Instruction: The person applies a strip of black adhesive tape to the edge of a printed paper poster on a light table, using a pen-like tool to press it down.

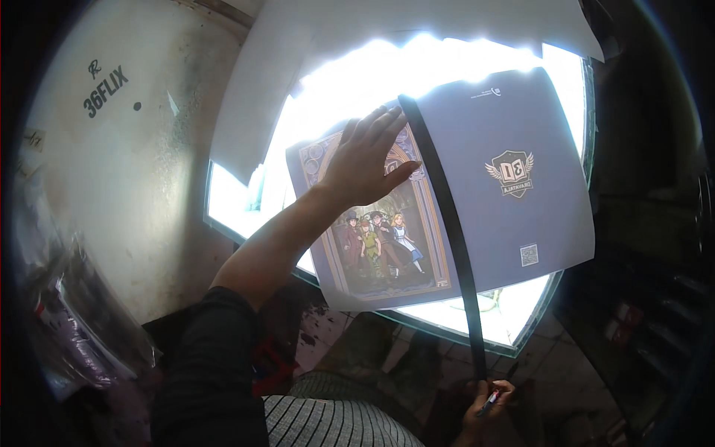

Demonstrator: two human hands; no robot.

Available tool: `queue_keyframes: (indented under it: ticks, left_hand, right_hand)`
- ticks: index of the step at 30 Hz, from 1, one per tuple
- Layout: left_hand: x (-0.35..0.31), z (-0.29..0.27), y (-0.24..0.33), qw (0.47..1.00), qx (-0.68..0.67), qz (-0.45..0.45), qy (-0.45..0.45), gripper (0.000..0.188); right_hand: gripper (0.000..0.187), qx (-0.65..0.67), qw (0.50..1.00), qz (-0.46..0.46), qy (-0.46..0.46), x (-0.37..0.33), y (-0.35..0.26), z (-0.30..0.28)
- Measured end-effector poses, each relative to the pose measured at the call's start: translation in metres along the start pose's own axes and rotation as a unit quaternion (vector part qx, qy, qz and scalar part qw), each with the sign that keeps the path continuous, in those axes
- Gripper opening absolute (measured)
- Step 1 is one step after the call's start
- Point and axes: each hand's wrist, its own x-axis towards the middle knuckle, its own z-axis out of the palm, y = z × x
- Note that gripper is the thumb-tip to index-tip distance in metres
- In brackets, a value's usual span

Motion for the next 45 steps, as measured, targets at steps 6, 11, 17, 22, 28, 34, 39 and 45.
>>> queue_keyframes:
  ticks: [6,11,17,22,28,34,39,45]
  left_hand:
    - [-0.002,-0.011,0.006,0.998,0.049,-0.031,0.006,0.076]
    - [-0.001,-0.012,0.004,0.999,0.043,-0.028,0.001,0.078]
    - [-0.004,-0.015,-0.002,0.999,0.044,-0.027,-0.011,0.080]
    - [-0.004,-0.015,-0.004,0.999,0.045,-0.023,-0.005,0.080]
    - [-0.009,-0.016,-0.008,0.999,0.044,-0.026,-0.010,0.080]
    - [-0.010,-0.014,-0.007,0.998,0.059,-0.020,-0.017,0.081]
    - [0.002,-0.013,0.004,0.998,-0.022,0.019,0.062,0.090]
    - [0.002,-0.010,0.010,1.000,-0.001,0.007,0.028,0.102]
  right_hand:
    - [0.030,-0.172,0.981,-0.085,0.001,0.000,-0.050,0.013]
    - [0.044,-0.192,0.974,-0.117,0.029,-0.009,-0.036,0.025]
    - [0.041,-0.186,0.972,-0.142,0.002,-0.010,-0.028,0.035]
    - [0.038,-0.186,0.970,-0.159,0.001,-0.009,-0.026,0.036]
    - [0.038,-0.182,0.970,-0.164,0.001,-0.013,-0.022,0.042]
    - [0.032,-0.200,0.964,-0.174,0.022,-0.018,-0.028,0.047]
    - [0.045,-0.250,0.929,-0.270,0.045,-0.011,-0.030,0.043]
    - [0.048,-0.199,0.931,-0.305,-0.023,0.002,-0.036,0.046]
